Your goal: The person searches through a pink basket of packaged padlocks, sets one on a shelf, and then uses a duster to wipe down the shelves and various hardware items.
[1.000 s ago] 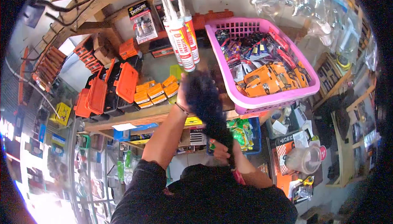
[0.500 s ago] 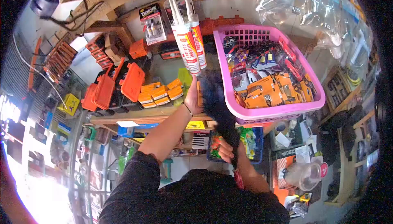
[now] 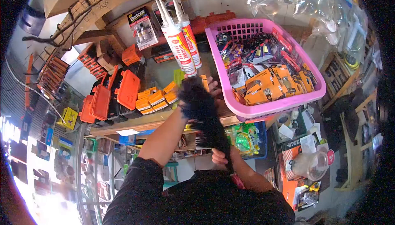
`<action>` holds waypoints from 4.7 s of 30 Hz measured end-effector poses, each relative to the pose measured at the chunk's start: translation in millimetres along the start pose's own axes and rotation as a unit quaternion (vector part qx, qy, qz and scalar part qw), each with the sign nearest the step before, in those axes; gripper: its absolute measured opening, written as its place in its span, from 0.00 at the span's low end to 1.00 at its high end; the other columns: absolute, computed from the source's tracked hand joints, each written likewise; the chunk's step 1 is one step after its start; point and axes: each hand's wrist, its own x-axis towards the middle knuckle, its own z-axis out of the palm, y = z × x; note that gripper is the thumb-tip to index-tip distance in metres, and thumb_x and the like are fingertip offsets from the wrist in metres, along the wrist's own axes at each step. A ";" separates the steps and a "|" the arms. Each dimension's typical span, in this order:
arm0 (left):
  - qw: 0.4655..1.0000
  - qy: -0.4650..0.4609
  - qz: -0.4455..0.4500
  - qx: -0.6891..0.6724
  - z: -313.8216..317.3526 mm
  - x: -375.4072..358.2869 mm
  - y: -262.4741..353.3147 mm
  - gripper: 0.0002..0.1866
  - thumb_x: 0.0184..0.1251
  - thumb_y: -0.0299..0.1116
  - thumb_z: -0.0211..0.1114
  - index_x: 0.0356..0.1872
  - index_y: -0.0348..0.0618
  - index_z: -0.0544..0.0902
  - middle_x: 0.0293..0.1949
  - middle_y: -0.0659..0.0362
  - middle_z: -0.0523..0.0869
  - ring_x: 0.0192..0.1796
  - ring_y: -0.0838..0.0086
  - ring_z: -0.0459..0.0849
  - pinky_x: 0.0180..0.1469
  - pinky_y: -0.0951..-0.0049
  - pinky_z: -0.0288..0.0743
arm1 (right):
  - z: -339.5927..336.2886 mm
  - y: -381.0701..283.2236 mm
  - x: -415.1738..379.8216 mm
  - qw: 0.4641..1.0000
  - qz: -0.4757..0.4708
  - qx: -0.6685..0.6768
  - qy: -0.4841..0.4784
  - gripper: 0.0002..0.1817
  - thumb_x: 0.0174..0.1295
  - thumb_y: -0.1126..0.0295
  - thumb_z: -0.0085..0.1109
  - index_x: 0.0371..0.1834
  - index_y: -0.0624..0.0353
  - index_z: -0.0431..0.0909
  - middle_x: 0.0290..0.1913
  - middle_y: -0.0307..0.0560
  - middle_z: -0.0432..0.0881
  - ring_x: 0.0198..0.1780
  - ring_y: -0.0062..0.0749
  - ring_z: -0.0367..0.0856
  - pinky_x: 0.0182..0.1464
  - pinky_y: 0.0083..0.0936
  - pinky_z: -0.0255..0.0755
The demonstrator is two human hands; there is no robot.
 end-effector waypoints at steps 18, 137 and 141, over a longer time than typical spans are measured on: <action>0.995 0.098 0.003 0.022 11.5 -19.9 -0.9 0.33 0.57 0.62 0.41 0.55 0.47 0.67 0.54 0.54 0.71 0.58 0.56 0.66 0.60 0.49 0.53 | 10.5 -11.2 -3.5 0.997 -0.006 -0.076 0.031 0.19 0.60 0.55 0.35 0.18 0.56 0.63 0.09 0.35 0.60 0.07 0.22 0.58 0.12 0.17 0.54; 0.963 0.247 0.099 0.042 8.4 5.3 -11.7 0.37 0.55 0.67 0.38 0.52 0.46 0.69 0.48 0.54 0.75 0.50 0.59 0.73 0.55 0.54 0.62 | 5.9 -26.7 -0.5 0.994 -0.096 0.008 0.055 0.21 0.58 0.54 0.36 0.13 0.55 0.60 0.05 0.36 0.55 0.06 0.23 0.56 0.13 0.18 0.55; 0.943 0.297 0.063 0.134 6.1 2.0 -13.0 0.39 0.52 0.69 0.38 0.54 0.49 0.69 0.49 0.55 0.75 0.50 0.59 0.73 0.55 0.54 0.63 | -10.3 -14.2 10.1 0.998 -0.045 -0.046 -0.028 0.19 0.59 0.56 0.36 0.15 0.56 0.62 0.10 0.38 0.61 0.06 0.25 0.57 0.12 0.19 0.57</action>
